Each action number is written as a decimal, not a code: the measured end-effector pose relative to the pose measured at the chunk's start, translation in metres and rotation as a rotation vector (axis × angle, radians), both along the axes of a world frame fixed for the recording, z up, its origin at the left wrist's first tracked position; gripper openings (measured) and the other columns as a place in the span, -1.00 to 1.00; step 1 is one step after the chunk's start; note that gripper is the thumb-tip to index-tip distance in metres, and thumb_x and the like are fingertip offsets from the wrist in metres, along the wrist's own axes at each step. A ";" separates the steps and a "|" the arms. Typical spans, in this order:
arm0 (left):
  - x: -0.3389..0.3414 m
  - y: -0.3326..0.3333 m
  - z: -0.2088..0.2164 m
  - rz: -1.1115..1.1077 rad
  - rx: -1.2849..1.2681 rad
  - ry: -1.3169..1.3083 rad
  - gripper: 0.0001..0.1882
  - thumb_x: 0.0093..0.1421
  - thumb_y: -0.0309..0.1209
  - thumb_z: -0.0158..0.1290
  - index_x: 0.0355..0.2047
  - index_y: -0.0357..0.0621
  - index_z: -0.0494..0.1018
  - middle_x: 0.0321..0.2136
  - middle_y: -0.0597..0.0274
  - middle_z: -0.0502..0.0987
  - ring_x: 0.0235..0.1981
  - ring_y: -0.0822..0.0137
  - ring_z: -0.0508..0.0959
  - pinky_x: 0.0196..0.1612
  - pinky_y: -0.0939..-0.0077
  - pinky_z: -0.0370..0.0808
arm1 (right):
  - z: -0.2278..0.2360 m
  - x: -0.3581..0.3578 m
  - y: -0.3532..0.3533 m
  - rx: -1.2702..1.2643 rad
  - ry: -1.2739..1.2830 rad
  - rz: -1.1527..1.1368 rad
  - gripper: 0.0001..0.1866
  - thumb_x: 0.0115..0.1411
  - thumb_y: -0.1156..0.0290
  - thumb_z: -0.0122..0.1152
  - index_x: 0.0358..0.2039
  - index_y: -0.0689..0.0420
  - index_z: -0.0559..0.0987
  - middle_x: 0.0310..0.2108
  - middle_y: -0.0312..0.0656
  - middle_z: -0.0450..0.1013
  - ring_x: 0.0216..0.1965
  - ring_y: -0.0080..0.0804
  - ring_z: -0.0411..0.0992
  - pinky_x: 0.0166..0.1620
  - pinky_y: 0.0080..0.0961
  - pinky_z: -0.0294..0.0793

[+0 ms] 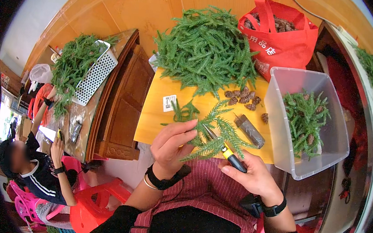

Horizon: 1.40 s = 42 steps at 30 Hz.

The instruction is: Trimming and sorting green plant stems into a plastic container using snips.

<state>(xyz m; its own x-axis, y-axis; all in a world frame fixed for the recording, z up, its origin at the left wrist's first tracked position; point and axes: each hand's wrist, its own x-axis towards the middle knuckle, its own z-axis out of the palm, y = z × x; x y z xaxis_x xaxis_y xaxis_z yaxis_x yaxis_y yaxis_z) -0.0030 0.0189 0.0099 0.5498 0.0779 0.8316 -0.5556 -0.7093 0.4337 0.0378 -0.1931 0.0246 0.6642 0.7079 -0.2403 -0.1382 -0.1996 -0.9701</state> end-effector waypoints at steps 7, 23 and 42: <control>-0.001 -0.002 0.003 0.006 -0.012 0.003 -0.71 -0.27 -0.68 0.12 -0.43 -0.30 0.47 -0.31 0.05 0.51 -0.37 0.16 0.53 -0.31 0.42 0.48 | -0.014 0.002 -0.003 -0.060 -0.277 -0.025 -0.75 0.00 0.38 0.25 -0.33 0.21 0.45 -0.54 -0.32 0.35 -0.48 -0.60 0.31 -0.39 -0.62 0.31; -0.002 -0.005 0.000 -0.004 -0.156 0.067 -0.75 -0.25 -0.67 0.14 -0.46 -0.27 0.46 -0.32 0.05 0.53 -0.37 0.18 0.54 -0.30 0.46 0.48 | -0.007 0.005 0.001 -0.158 -0.531 -0.033 -0.76 -0.04 0.34 0.28 -0.45 0.20 0.45 -0.70 -0.19 0.18 -0.65 -0.51 0.15 -0.54 -0.54 0.18; 0.001 -0.011 0.003 -0.396 -1.356 0.484 -0.89 0.04 -0.66 0.03 -0.45 -0.27 0.33 -0.39 0.14 0.49 -0.41 0.35 0.53 -0.34 0.54 0.47 | -0.009 0.008 0.010 -0.220 -0.929 -0.111 -0.70 -0.16 0.37 0.32 -0.49 0.26 0.42 -0.47 -0.04 0.36 -0.28 -0.05 0.34 -0.22 -0.30 0.32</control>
<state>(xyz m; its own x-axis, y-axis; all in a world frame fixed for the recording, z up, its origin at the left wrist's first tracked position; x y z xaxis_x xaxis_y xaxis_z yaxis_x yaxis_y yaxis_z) -0.0023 0.0083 0.0133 0.9138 0.4059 -0.0139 -0.2242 0.5326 0.8161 0.0455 -0.1834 0.0153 0.7171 0.6311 0.2959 0.6375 -0.4223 -0.6444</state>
